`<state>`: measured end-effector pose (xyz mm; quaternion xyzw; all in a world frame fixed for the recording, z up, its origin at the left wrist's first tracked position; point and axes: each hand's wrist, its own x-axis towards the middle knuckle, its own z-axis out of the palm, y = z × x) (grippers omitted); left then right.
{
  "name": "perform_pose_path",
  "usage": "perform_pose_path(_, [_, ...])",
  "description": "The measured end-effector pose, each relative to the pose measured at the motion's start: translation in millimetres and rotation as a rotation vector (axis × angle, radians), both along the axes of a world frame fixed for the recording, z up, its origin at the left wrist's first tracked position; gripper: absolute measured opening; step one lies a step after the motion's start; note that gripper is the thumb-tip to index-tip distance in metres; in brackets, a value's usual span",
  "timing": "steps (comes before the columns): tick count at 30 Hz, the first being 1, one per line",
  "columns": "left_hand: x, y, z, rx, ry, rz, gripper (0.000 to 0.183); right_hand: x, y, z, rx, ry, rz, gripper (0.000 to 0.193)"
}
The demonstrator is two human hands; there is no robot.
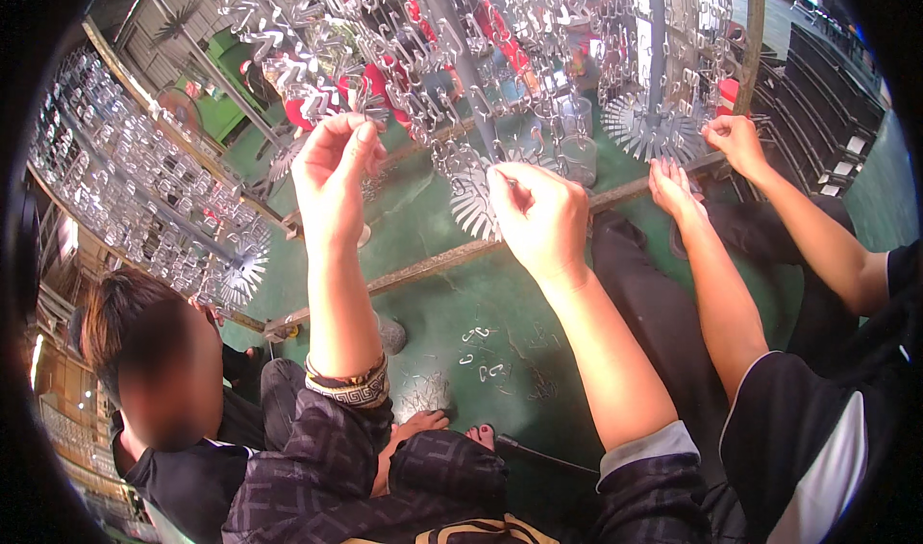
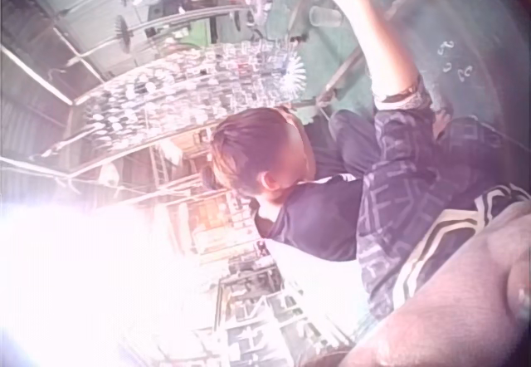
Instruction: The person assembles small metal hooks and wires onto a larger metal fixture. They pick up the small hooks from the floor, link them together, and then hang the assembled chains onto the radial slots of a central metal frame.
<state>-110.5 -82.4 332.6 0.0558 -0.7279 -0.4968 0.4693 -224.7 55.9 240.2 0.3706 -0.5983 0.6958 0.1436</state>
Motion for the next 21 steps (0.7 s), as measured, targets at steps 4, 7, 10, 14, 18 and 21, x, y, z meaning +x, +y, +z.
perform_pose_path(4, [-9.3, 1.1, 14.7, -0.048, 0.018, -0.013, 0.009, -6.0, 4.8, 14.7, 0.002, -0.044, 0.032, 0.012])
perform_pose_path(7, [-15.7, 2.2, 17.3, -0.076, 0.009, -0.032, 0.010, -11.7, 8.8, 17.1, 0.017, -0.038, 0.013, 0.011])
perform_pose_path(10, [-23.2, 3.5, 18.6, -0.097, -0.019, -0.067, 0.010, -17.8, 10.8, 17.9, -0.020, -0.079, 0.017, 0.011])
perform_pose_path(14, [-27.1, 4.9, 17.6, -0.117, -0.045, -0.059, 0.009, -18.8, 11.8, 14.7, -0.024, -0.090, 0.009, 0.011])
perform_pose_path(18, [-28.0, 6.1, 16.8, -0.108, -0.069, -0.061, 0.007, -12.8, 15.0, 16.8, 0.110, -0.081, 0.018, 0.014])
perform_pose_path(21, [-30.4, 14.9, 20.0, -0.101, -0.070, -0.060, 0.007, -11.7, 15.0, 17.1, 0.097, -0.085, 0.037, 0.014])
